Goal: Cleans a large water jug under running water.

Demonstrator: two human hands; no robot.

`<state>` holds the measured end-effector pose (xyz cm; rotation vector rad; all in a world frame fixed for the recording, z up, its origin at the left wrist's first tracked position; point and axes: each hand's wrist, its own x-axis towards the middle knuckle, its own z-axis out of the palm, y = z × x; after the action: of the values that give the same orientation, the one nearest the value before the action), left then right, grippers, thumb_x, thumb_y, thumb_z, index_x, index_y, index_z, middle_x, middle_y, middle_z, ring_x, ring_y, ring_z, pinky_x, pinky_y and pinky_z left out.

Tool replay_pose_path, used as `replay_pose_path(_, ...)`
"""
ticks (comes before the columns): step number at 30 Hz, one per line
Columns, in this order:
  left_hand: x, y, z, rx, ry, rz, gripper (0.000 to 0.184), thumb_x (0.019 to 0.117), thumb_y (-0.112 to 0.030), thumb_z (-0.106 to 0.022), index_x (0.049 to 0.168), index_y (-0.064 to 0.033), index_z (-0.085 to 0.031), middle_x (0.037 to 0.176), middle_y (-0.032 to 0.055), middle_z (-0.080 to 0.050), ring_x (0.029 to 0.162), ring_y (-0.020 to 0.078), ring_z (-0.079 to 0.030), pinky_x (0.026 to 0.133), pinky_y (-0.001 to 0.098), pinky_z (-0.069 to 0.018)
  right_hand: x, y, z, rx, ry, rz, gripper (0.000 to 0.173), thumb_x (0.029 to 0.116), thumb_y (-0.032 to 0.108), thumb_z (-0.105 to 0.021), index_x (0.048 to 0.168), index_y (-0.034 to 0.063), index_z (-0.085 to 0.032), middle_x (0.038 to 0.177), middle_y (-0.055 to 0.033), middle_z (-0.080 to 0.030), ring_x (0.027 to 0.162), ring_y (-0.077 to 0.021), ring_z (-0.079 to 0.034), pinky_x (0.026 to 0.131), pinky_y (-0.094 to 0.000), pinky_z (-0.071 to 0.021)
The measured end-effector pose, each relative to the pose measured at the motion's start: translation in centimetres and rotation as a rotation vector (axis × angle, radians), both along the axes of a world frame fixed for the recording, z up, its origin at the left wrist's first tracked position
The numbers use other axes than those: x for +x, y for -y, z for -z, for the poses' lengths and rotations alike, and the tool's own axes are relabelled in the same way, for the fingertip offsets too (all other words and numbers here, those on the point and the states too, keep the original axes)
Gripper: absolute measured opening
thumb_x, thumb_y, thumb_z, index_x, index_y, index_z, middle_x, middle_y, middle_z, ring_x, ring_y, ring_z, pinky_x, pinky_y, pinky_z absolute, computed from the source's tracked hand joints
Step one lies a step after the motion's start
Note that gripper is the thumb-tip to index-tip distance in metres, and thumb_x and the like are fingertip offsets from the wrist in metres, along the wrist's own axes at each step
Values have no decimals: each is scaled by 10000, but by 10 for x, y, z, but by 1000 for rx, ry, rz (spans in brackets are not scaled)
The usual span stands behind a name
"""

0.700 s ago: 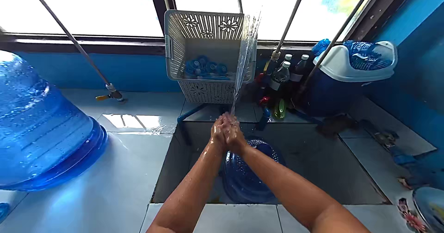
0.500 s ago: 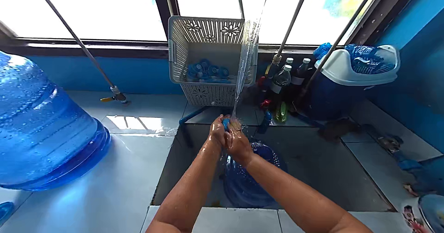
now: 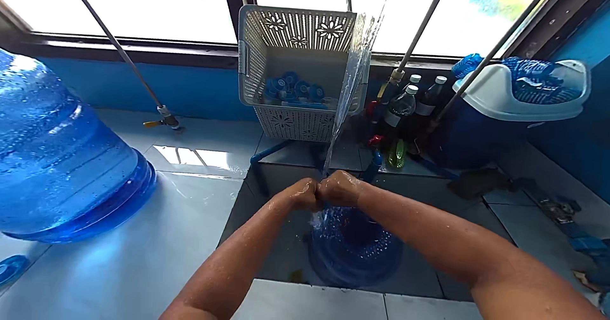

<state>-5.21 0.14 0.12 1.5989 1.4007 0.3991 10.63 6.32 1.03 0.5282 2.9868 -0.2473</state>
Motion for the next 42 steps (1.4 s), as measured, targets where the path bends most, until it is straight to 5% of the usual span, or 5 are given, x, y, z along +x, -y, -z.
replay_pose_path(10,-2,0,22,-71,88,-184,247,974,20,-608,1219,58,-622,1066,165,-687,840,182,-697,802,356,-590,-16,5,-6,-121,172,152,300,1076,98,-422,1198,-104,-609,1109,-329,-673,1095,-508,-653,933,-672,-476)
replay_pose_path(15,26,-7,32,34,966,-893,205,913,153,-543,1101,76,-571,834,114,-651,680,150,-645,651,293,-576,-30,6,10,-470,-308,754,382,1085,106,-427,1387,-119,-492,1270,-292,-629,1147,-353,-661,1026,-463,-513)
replay_pose_path(19,39,-1,12,-265,1353,-801,503,1113,-423,-178,1157,-63,-526,946,96,-632,841,193,-645,765,362,-551,-18,21,13,-229,-207,669,413,1066,151,-449,1403,-78,-520,1374,-280,-593,1318,-401,-566,1113,-546,-426)
replay_pose_path(30,35,-33,63,11,1400,-631,594,1117,-379,-96,1412,17,-426,1228,166,-625,1105,232,-629,964,397,-524,-39,56,28,-403,-622,628,587,1087,270,-266,1548,-83,-355,1635,-283,-304,1562,-409,-200,1279,-567,-53)
replay_pose_path(42,29,-38,31,-337,801,-512,461,1114,-401,-262,1178,-79,-587,759,23,-543,579,129,-546,568,268,-511,74,186,101,-244,-467,447,488,925,157,-705,1372,-22,-624,1506,-279,-506,1422,-408,-483,1189,-510,-384)
